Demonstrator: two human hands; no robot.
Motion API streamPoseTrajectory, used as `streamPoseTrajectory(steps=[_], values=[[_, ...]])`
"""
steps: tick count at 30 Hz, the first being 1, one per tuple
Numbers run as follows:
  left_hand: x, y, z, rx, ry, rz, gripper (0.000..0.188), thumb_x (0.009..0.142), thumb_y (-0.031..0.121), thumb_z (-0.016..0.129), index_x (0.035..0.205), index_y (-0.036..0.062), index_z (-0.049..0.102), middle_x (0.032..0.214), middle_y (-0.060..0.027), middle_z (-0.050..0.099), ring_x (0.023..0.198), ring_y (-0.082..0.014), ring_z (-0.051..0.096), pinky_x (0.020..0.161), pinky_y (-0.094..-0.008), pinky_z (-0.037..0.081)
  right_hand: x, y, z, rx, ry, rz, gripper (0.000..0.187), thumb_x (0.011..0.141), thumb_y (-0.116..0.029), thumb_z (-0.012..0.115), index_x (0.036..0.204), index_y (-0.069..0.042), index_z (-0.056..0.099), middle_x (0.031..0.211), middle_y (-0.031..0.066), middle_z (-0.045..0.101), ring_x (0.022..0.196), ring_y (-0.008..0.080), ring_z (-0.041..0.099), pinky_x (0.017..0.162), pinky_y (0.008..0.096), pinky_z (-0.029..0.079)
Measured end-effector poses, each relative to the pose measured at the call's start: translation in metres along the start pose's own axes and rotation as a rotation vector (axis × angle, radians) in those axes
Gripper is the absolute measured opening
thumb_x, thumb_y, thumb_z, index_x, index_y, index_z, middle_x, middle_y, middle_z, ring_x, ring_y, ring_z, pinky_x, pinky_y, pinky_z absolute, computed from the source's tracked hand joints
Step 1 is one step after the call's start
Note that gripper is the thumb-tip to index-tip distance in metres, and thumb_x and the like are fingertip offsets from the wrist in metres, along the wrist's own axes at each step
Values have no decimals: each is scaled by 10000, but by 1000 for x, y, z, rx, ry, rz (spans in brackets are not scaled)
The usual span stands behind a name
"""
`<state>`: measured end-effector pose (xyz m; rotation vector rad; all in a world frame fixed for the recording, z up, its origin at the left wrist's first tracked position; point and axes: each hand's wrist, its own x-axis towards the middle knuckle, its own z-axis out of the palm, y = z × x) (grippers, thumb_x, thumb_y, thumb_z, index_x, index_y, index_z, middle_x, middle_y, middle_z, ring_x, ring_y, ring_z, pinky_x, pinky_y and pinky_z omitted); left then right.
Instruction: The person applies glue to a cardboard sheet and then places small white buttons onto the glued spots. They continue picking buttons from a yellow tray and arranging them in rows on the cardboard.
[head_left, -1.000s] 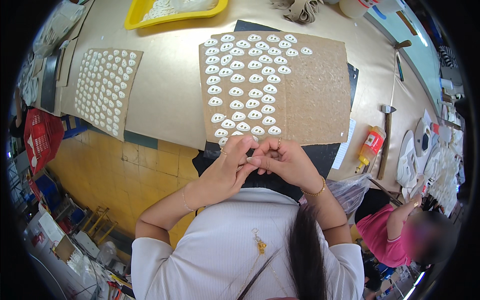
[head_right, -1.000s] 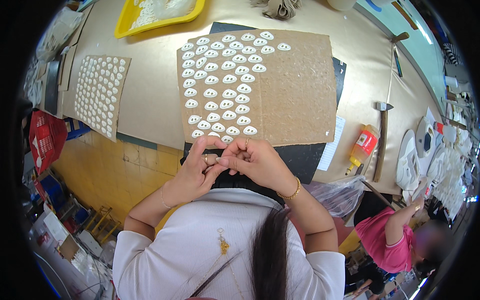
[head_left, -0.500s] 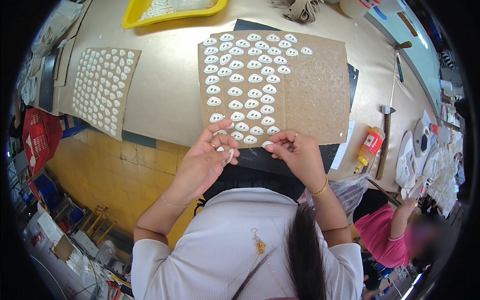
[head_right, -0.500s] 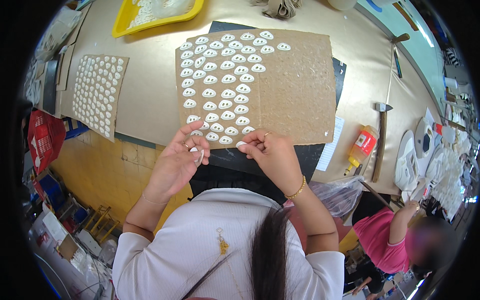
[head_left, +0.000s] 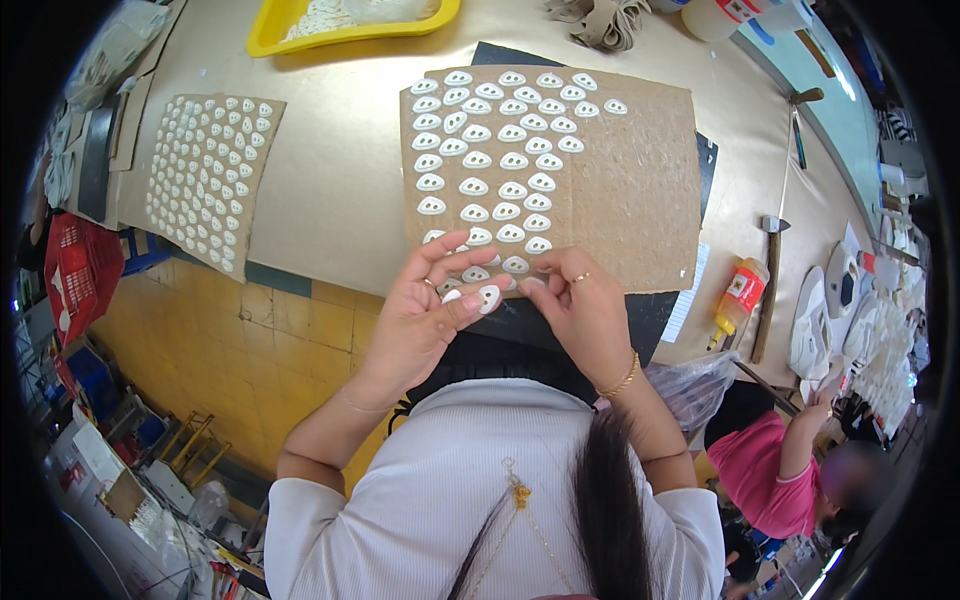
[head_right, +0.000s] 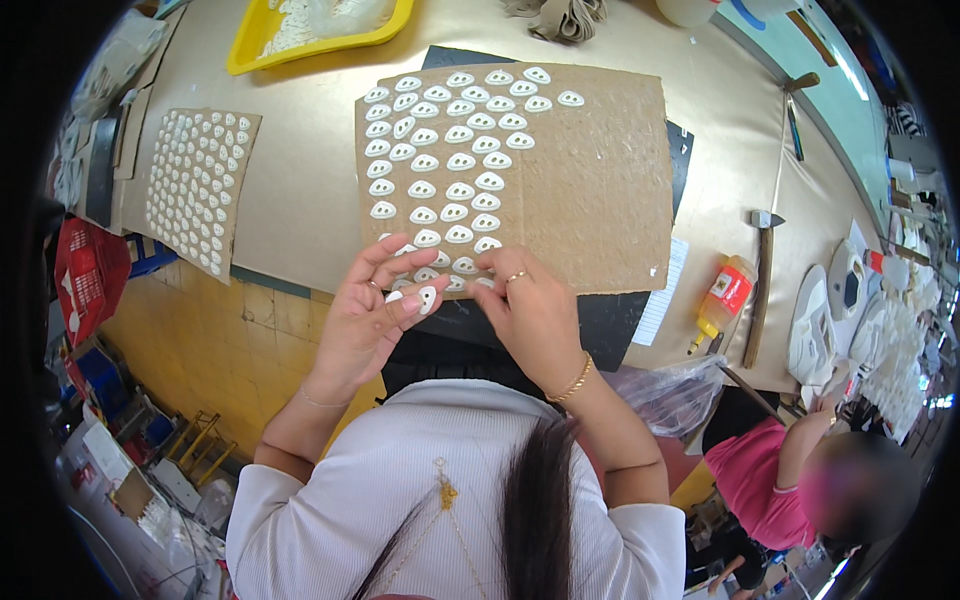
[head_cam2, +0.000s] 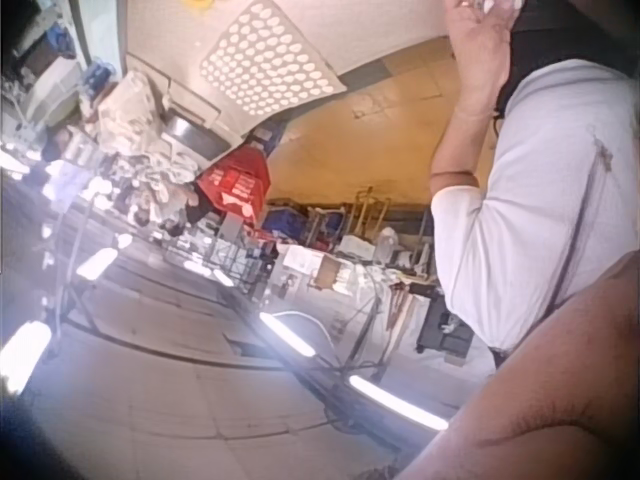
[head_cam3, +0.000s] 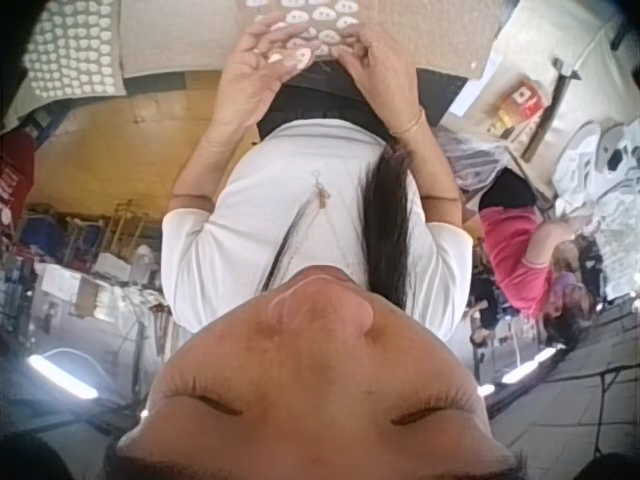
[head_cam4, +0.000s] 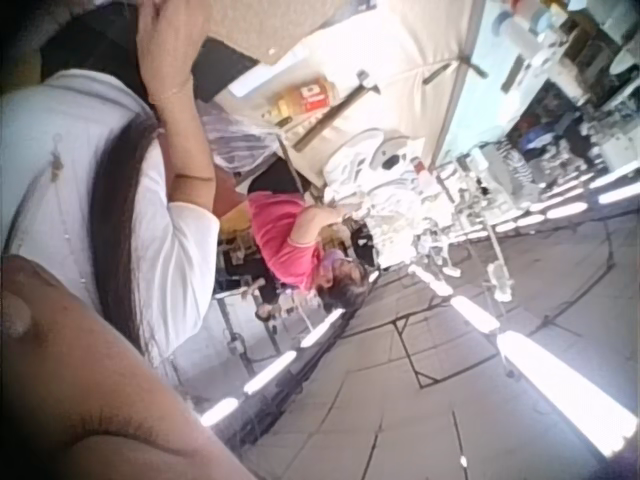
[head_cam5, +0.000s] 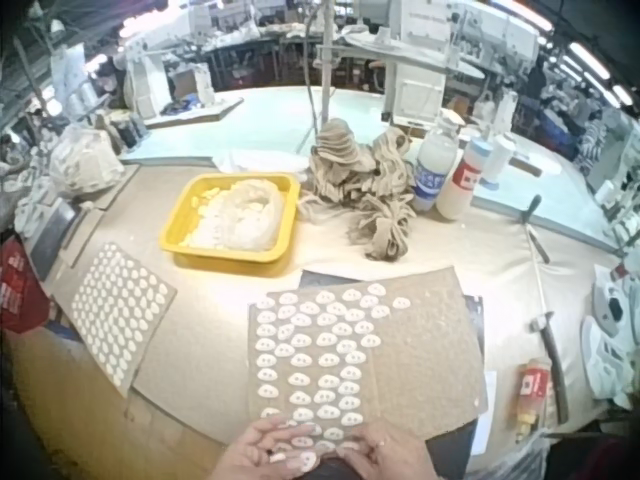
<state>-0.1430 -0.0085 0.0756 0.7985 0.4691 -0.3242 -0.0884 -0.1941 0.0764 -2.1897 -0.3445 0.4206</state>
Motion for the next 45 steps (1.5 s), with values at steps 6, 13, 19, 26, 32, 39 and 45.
streamPoseTrajectory(steps=[6,13,19,26,32,39,45], values=[[4,-7,6,73,-57,78,589,895,-36,538,1400,50,247,1407,-199,359,1212,-300,504,983,-330,453,-1,-3,-1,531,-175,256,260,772,-73,729,1012,-52,631,769,47,568,616,102,567,540,217,449],[9,3,6,68,-154,-50,626,900,-38,523,1430,92,215,1440,-203,311,1235,-307,481,987,-351,453,5,3,-10,199,-165,-285,278,716,-40,756,976,-97,675,908,41,564,736,121,568,629,242,460],[13,10,13,-107,-112,-146,593,931,24,494,1441,102,202,1423,-221,337,1256,-325,457,1020,-374,422,17,15,-20,415,-87,-72,99,797,-61,704,876,-36,650,883,69,623,743,124,584,650,254,481],[19,13,17,-72,-100,-43,562,941,50,489,1426,126,216,1396,-216,376,1279,-318,432,1055,-356,380,40,27,-38,1043,-13,290,115,895,-86,616,928,-2,544,955,159,650,802,154,659,637,227,512],[22,14,15,163,-2,19,643,914,6,527,1421,160,163,1174,-136,504,1141,-325,556,934,-338,500,53,36,-43,855,122,239,157,892,-44,595,1038,13,575,936,82,627,715,113,619,625,219,494],[28,25,24,116,64,23,733,857,-13,606,1432,97,165,898,-110,599,884,-301,671,732,-301,590,81,35,-51,177,76,178,186,845,-129,674,963,14,656,746,11,639,653,76,579,615,210,470],[32,32,18,247,96,-16,728,838,42,660,1422,22,225,837,-149,669,694,-183,674,511,-229,541,100,25,-58,-78,11,74,148,793,-123,703,854,9,677,710,90,658,602,123,588,600,256,473]])
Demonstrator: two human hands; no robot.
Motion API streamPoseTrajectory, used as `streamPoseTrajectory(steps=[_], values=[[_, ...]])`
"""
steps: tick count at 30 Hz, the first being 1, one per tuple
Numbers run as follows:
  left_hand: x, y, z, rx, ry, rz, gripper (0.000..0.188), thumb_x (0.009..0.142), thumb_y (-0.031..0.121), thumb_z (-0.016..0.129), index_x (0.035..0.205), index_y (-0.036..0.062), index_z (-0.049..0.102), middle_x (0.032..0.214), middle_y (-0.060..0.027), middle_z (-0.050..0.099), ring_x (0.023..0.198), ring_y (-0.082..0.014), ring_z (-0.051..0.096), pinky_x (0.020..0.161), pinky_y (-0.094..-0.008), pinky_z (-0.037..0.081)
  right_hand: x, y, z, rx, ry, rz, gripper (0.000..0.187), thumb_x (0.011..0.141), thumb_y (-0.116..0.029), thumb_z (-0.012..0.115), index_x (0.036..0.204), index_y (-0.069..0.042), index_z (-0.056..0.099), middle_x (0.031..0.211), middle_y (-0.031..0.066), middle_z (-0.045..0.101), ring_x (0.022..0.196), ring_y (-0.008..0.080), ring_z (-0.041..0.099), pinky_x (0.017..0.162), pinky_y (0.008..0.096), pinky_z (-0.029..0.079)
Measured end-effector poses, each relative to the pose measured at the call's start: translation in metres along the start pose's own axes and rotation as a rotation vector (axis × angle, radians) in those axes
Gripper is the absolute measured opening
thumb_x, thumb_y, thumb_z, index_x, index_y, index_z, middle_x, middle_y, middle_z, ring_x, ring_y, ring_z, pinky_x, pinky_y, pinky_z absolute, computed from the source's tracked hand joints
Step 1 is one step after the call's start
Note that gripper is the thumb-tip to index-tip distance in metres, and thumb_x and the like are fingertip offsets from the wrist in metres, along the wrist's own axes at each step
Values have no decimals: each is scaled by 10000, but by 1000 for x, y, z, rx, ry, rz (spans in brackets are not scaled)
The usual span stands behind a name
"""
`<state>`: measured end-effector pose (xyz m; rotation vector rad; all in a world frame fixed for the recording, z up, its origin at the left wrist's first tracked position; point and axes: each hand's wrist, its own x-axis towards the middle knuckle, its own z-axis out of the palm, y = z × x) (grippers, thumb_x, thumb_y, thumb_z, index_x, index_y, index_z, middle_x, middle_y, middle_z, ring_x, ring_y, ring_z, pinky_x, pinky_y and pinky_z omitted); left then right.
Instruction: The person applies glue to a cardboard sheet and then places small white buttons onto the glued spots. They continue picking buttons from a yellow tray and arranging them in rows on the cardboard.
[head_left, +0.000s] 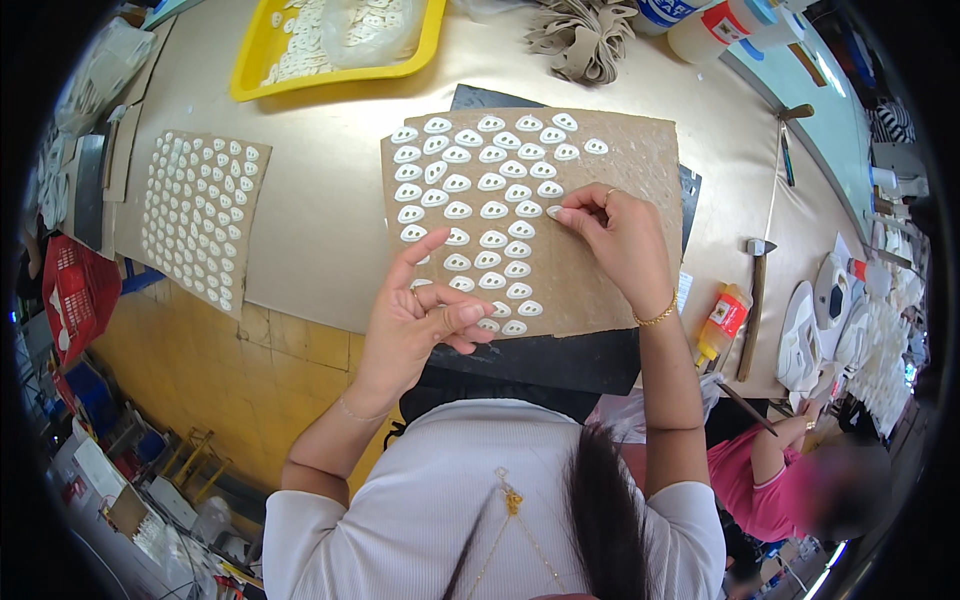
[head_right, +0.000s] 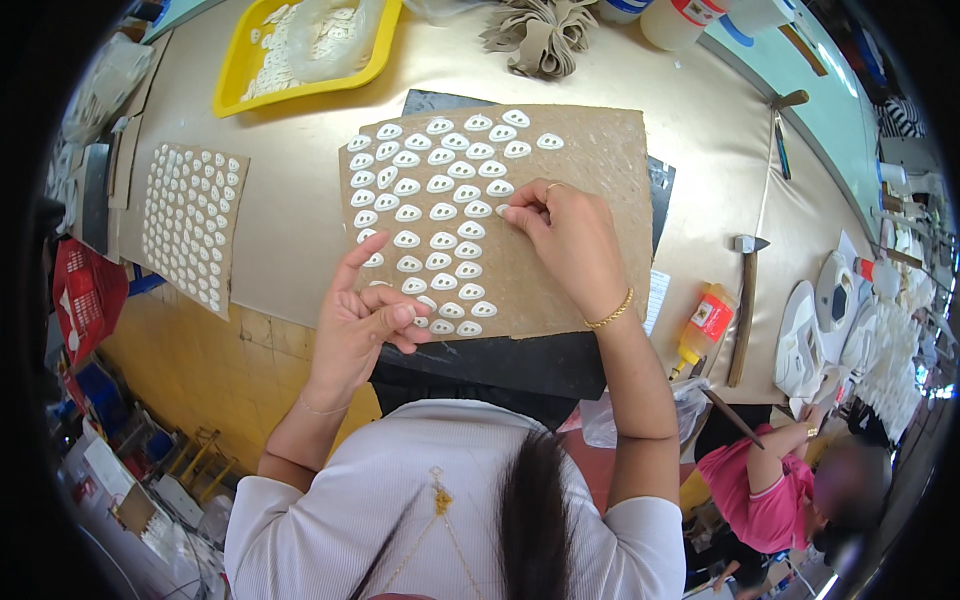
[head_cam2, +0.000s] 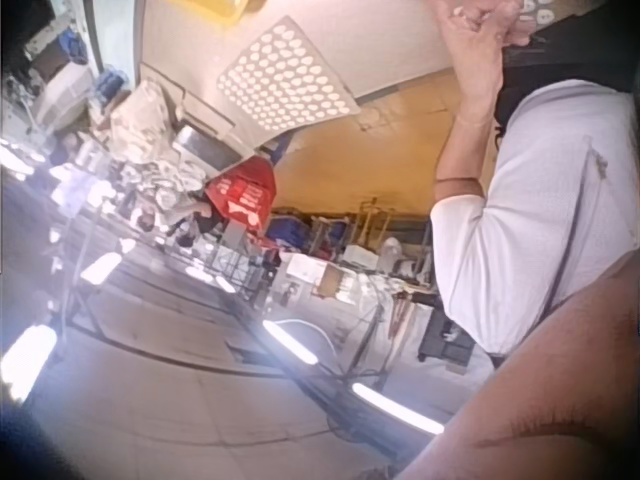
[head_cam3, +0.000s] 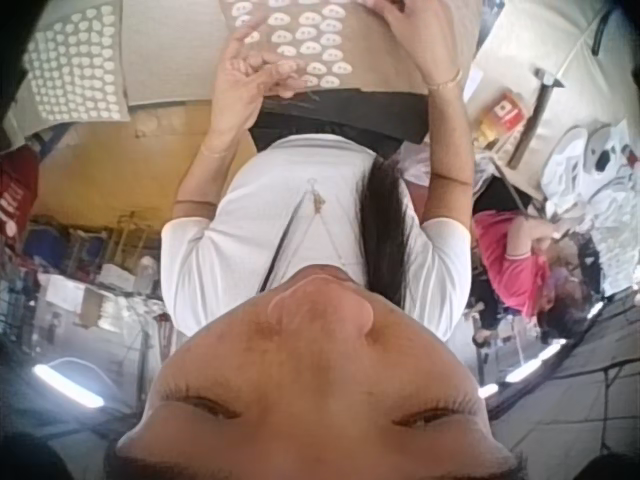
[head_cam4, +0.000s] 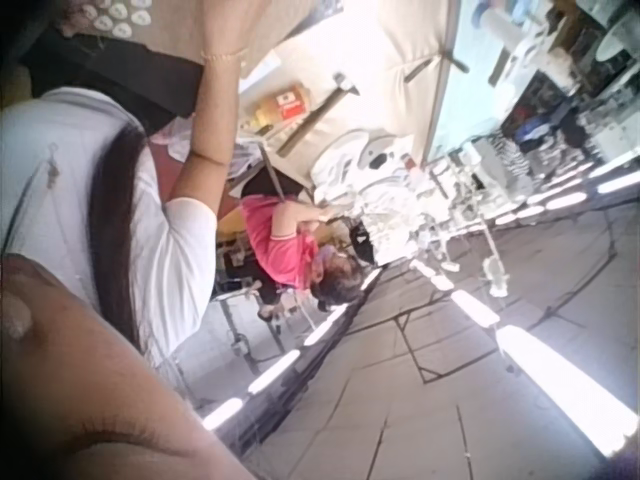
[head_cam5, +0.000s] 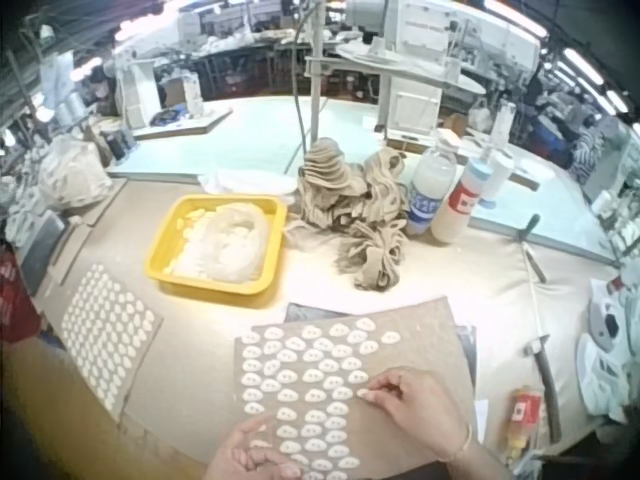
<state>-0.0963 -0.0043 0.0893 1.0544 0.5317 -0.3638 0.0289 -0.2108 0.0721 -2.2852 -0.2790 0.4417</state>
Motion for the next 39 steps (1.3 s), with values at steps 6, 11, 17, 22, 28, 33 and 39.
streamPoseTrajectory(steps=[6,11,17,22,28,33,39], values=[[9,-7,-9,-105,-5,5,616,900,95,593,1421,34,271,926,-176,674,619,-122,632,466,-196,474,7,3,7,-151,61,-106,118,761,-111,688,807,-4,670,771,145,640,702,296,625,668,373,482],[12,-6,1,-250,-28,27,591,928,55,527,1445,58,239,1036,-187,647,710,-156,654,560,-216,515,4,3,12,-285,161,-229,96,742,-91,697,790,-17,658,804,128,579,741,302,595,668,392,472],[15,-11,4,-168,-128,94,668,936,34,500,1482,98,121,1083,-212,629,731,-178,653,605,-256,531,-11,-7,16,-70,114,-223,165,736,-84,706,898,-65,679,838,98,561,749,273,590,652,355,477],[15,-10,2,-138,-171,51,734,944,37,490,1495,164,22,1108,-198,620,707,-177,639,620,-273,532,-35,-26,12,86,-172,-484,269,714,-38,731,973,-101,693,980,76,586,821,223,607,710,309,507],[18,-9,3,-147,-285,-15,775,952,69,497,1491,190,-46,1148,-184,605,734,-165,634,617,-266,541,-40,-22,23,49,-64,-663,205,713,-80,726,910,-89,670,910,61,618,768,222,614,649,317,496],[26,20,-4,70,-203,79,572,939,76,512,1446,88,247,1159,-151,602,742,-164,632,641,-277,532,-48,-17,20,340,-50,-335,132,775,-38,706,884,-45,631,871,73,655,729,171,639,654,258,502],[114,120,-83,884,526,608,336,872,132,593,1195,38,585,926,-114,624,781,-165,601,762,-292,491,-53,0,11,630,-15,32,135,849,-37,661,946,37,604,874,67,656,795,122,647,677,232,503]])
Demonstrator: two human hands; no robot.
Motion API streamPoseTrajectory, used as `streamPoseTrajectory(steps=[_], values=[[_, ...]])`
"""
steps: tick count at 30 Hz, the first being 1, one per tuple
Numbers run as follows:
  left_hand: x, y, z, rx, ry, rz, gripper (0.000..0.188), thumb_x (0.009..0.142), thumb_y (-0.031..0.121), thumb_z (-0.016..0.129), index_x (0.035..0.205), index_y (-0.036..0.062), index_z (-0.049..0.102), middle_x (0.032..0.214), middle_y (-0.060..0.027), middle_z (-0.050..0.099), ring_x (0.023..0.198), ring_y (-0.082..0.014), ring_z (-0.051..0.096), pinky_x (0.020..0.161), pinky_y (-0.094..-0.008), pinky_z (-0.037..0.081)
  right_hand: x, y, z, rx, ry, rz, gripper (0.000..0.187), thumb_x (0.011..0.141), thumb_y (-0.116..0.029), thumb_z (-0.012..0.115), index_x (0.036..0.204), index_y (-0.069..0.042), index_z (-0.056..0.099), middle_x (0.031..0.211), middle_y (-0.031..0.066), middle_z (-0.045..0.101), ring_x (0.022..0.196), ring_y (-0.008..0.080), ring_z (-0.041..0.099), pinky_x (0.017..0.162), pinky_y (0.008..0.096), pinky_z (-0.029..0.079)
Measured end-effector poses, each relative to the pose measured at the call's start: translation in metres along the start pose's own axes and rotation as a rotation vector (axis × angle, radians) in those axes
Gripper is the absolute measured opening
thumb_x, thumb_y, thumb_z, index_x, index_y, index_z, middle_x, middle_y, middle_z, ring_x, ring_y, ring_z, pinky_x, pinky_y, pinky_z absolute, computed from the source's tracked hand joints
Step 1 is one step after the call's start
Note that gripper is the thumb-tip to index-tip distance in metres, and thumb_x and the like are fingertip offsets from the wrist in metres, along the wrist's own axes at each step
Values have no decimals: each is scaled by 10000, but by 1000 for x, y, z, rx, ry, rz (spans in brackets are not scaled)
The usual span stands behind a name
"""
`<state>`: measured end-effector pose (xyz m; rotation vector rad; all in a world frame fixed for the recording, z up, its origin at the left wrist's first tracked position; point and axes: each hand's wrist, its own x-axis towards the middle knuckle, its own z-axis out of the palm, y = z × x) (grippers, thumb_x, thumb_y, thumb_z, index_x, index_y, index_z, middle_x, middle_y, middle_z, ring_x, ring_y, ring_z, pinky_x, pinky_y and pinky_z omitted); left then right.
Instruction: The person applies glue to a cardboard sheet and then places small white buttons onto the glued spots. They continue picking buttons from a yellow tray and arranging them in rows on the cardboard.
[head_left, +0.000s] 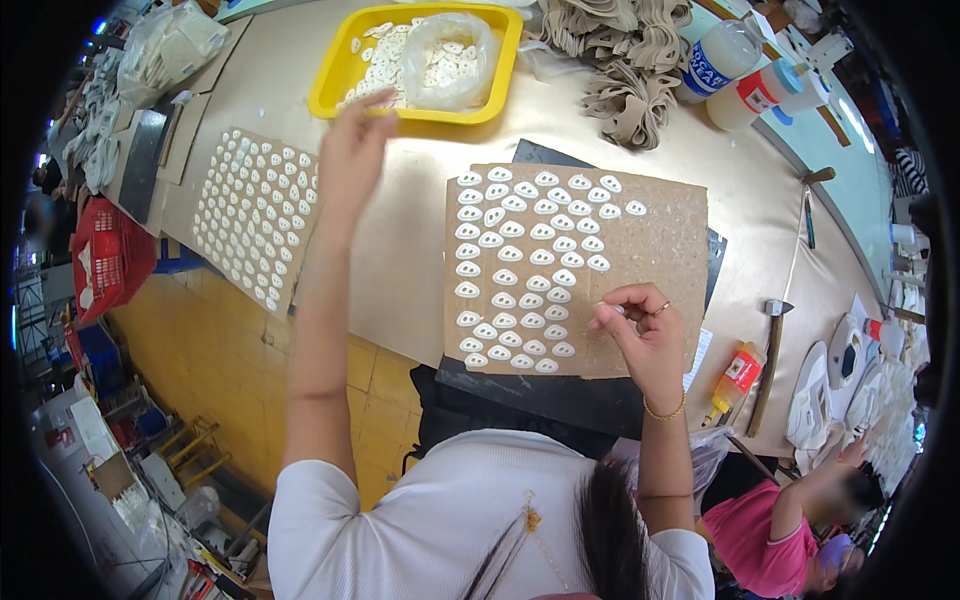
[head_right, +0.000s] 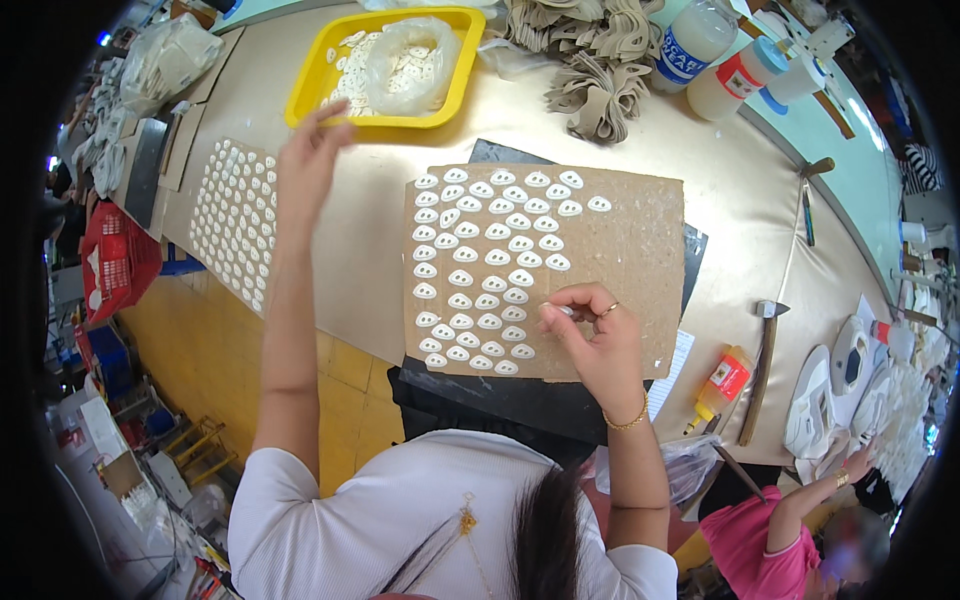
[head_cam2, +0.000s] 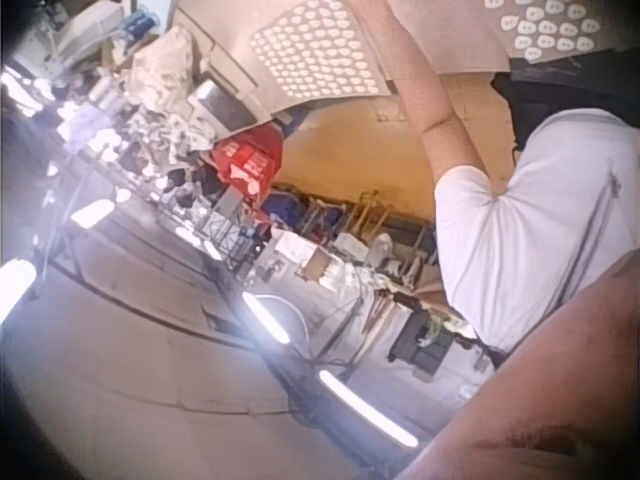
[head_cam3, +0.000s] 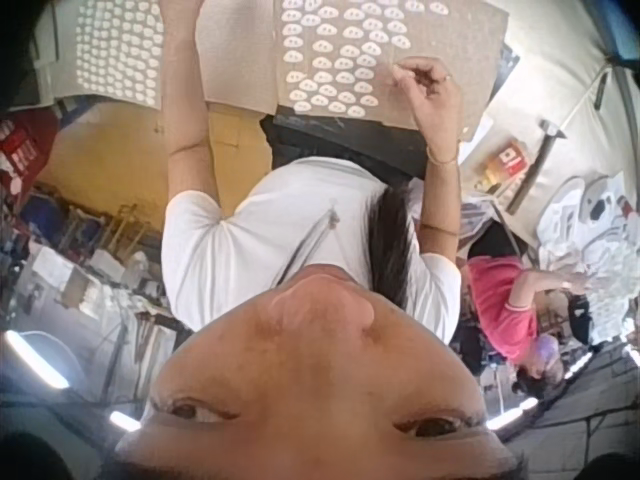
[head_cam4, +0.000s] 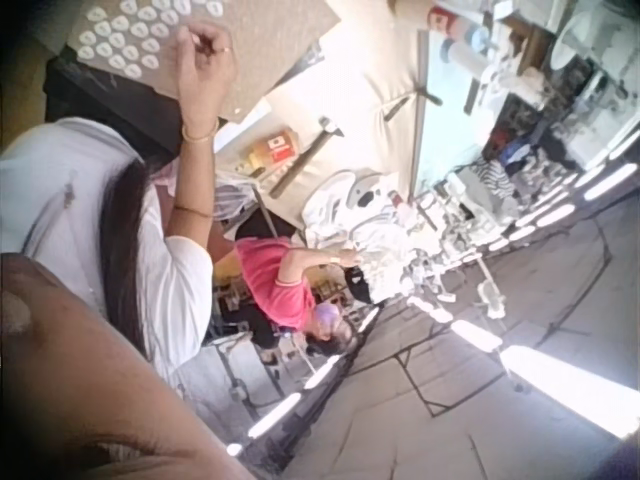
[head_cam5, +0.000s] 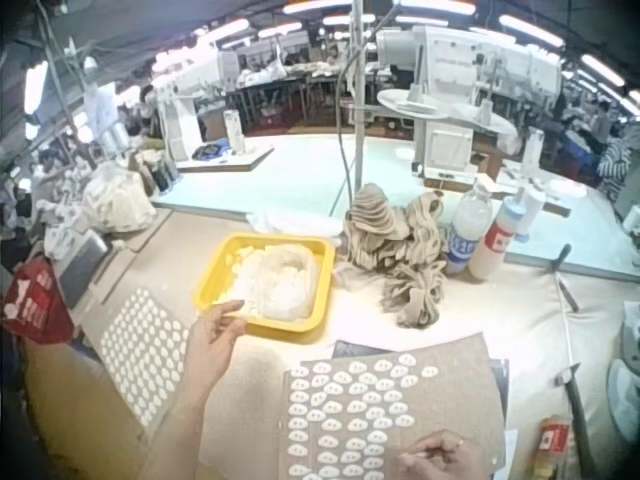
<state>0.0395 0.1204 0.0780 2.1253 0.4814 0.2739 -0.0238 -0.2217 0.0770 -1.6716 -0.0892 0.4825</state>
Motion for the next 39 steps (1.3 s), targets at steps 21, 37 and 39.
streamPoseTrajectory(steps=[21,37,39], values=[[140,-83,-12,707,-365,179,427,736,220,762,1069,38,565,990,-219,624,962,-352,593,820,-409,469,5,19,-6,214,157,79,247,863,-46,637,1092,33,590,860,44,642,782,100,633,706,212,497],[148,-72,-10,180,-253,-137,242,884,118,565,1085,-18,560,875,-129,614,764,-180,579,648,-283,479,27,8,11,-365,164,178,147,816,-98,682,904,18,661,737,93,659,604,135,631,569,246,491],[152,-77,-19,-138,-222,-224,232,905,106,548,1092,-31,539,872,-97,584,725,-150,533,605,-252,452,28,10,13,-429,172,150,126,801,-94,689,869,6,657,732,94,636,592,162,614,567,265,488]])
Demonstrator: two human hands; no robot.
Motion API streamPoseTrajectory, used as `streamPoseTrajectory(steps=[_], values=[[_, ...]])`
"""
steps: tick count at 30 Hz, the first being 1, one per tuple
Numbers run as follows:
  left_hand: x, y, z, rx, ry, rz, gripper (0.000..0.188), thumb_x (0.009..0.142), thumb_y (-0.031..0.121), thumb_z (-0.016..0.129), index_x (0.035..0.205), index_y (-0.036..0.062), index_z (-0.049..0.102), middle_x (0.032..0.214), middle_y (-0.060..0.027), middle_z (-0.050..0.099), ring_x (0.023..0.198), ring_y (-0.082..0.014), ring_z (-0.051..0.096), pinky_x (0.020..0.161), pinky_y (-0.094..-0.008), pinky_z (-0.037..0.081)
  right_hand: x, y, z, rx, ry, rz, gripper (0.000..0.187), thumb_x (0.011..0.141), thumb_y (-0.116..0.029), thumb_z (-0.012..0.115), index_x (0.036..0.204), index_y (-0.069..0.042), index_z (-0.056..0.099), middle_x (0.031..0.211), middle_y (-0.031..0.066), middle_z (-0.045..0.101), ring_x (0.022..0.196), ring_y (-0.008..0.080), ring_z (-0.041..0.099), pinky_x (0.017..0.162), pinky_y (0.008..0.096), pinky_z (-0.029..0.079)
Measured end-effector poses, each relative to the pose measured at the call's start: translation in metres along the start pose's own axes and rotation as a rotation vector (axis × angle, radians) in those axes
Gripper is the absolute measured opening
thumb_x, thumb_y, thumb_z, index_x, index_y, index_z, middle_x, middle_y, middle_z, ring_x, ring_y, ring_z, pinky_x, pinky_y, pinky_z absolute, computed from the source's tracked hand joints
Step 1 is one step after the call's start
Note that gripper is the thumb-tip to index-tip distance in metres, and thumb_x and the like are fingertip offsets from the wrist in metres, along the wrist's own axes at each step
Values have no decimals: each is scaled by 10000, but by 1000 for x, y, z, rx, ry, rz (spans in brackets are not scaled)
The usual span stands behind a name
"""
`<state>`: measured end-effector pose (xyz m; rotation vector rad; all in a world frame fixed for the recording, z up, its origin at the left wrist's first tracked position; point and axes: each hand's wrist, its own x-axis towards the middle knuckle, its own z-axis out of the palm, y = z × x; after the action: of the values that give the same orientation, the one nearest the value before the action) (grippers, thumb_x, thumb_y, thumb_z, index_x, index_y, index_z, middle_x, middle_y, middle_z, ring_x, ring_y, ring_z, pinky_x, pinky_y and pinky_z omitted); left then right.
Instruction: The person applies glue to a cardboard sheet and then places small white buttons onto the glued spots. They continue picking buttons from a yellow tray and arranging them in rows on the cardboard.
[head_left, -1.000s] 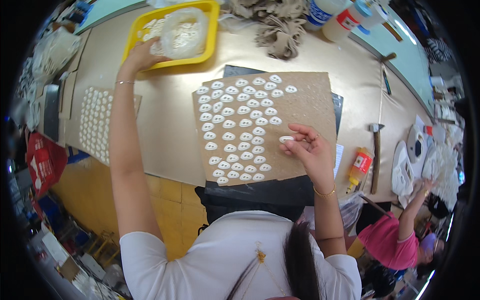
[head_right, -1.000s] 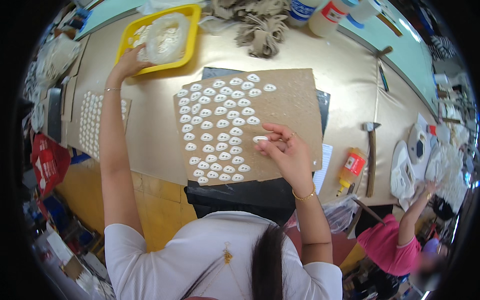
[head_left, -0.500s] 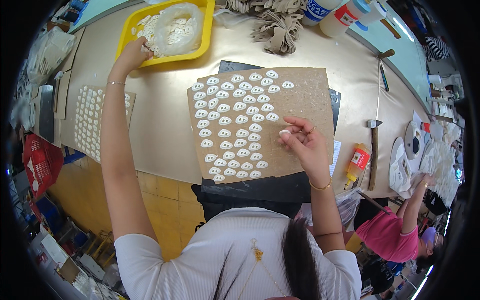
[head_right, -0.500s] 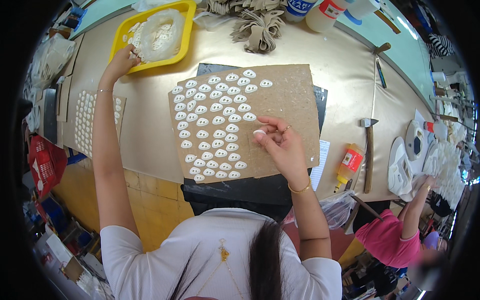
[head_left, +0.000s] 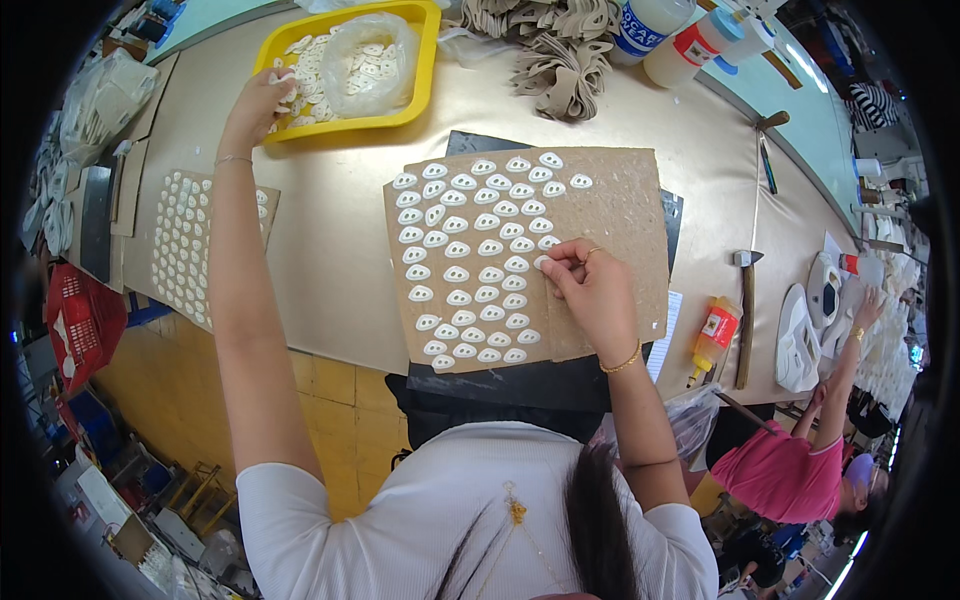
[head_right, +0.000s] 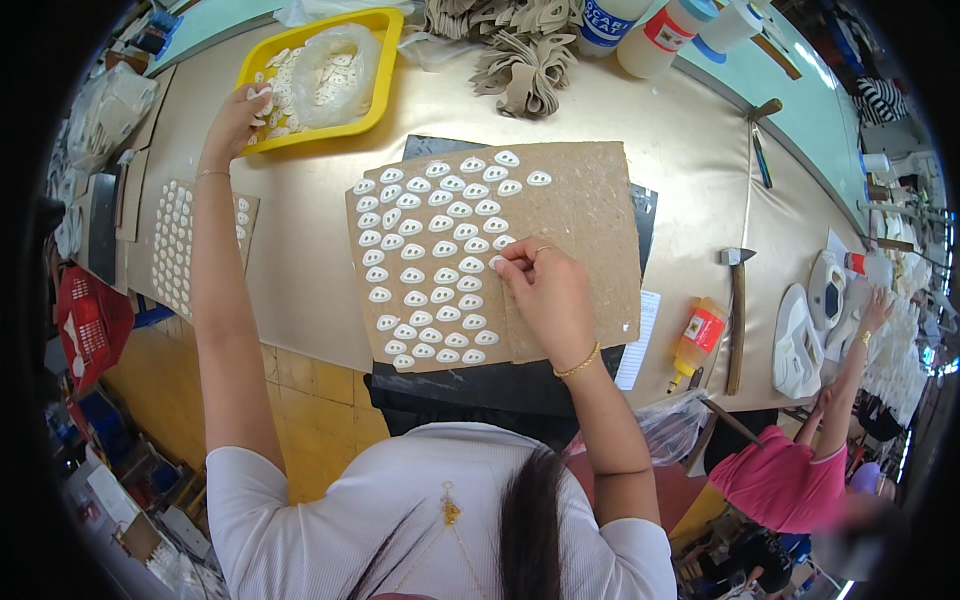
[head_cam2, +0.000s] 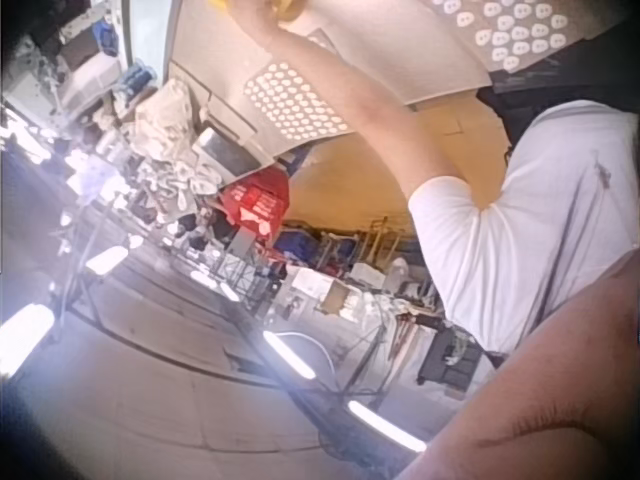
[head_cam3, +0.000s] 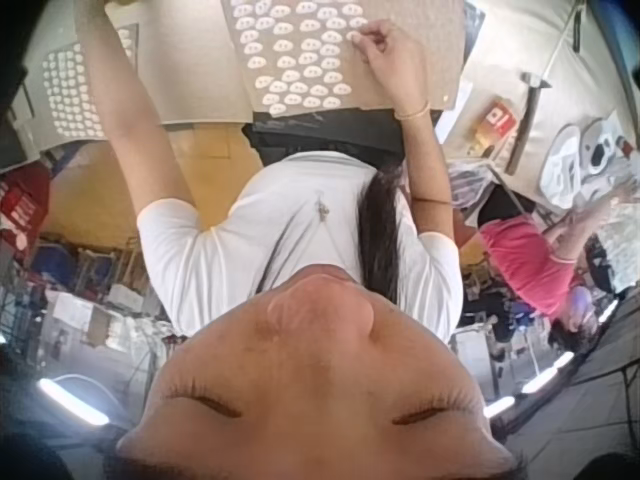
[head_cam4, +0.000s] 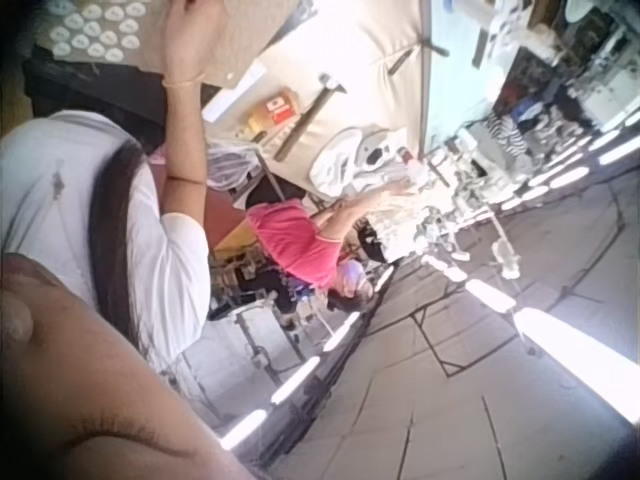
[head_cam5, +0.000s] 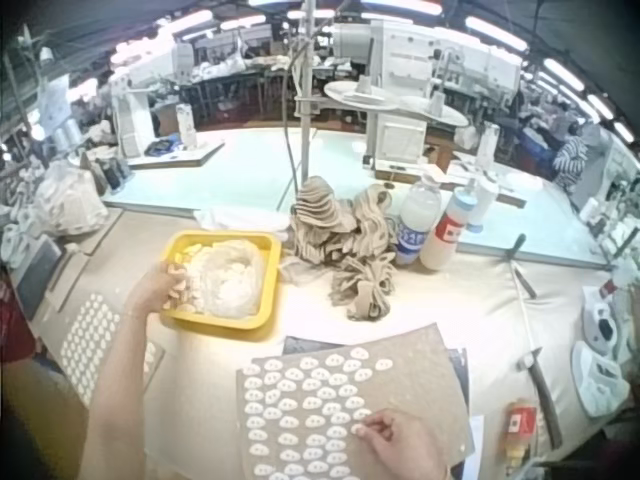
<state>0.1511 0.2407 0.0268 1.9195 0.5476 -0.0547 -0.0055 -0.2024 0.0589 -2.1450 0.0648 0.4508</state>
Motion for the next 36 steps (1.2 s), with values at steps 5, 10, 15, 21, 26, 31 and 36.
streamPoseTrajectory(steps=[5,10,15,21,26,31,36], values=[[13,-15,-30,-1044,-42,-182,201,928,87,511,1057,-64,482,854,-90,500,627,-140,412,520,-226,371,1,0,3,-206,106,-191,181,773,-50,696,922,-13,600,851,97,534,703,193,565,604,288,490],[-11,-19,-11,-1737,-478,-193,158,908,39,469,1031,-59,477,848,-119,461,612,-136,383,500,-229,344,-1,-9,3,-304,147,-241,250,762,-39,706,976,-26,578,907,89,501,719,179,546,601,286,486],[-42,-2,9,-1844,-326,-183,187,899,39,444,1052,-62,481,833,-123,452,619,-134,396,479,-225,354,-9,-26,2,-195,32,-215,182,804,-97,691,957,-33,616,897,94,528,665,195,575,568,285,480],[-118,30,62,-1558,-469,-227,188,904,89,469,1051,-21,509,861,-109,511,607,-129,436,444,-208,383,-8,-45,-4,66,-40,-369,222,806,-136,711,985,-32,632,833,67,559,629,119,559,590,231,468],[-206,36,126,-1419,-823,-364,173,922,153,479,1031,31,533,852,-86,548,590,-103,490,337,-191,352,0,-52,10,565,-101,-208,292,807,-132,723,1039,9,613,861,21,578,699,55,550,651,199,480],[-264,42,170,-1317,-640,-442,168,919,142,464,1022,21,519,857,-112,550,595,-106,497,322,-184,345,-4,-35,19,729,-172,-94,265,823,-88,706,1041,23,605,858,18,581,722,49,554,673,186,486],[-275,33,180,-1347,-658,-442,173,915,132,463,1029,13,518,888,-119,540,621,-120,495,326,-181,347,-15,-21,6,751,-134,-34,241,830,-74,694,1036,19,610,817,20,610,713,51,566,667,192,492]])
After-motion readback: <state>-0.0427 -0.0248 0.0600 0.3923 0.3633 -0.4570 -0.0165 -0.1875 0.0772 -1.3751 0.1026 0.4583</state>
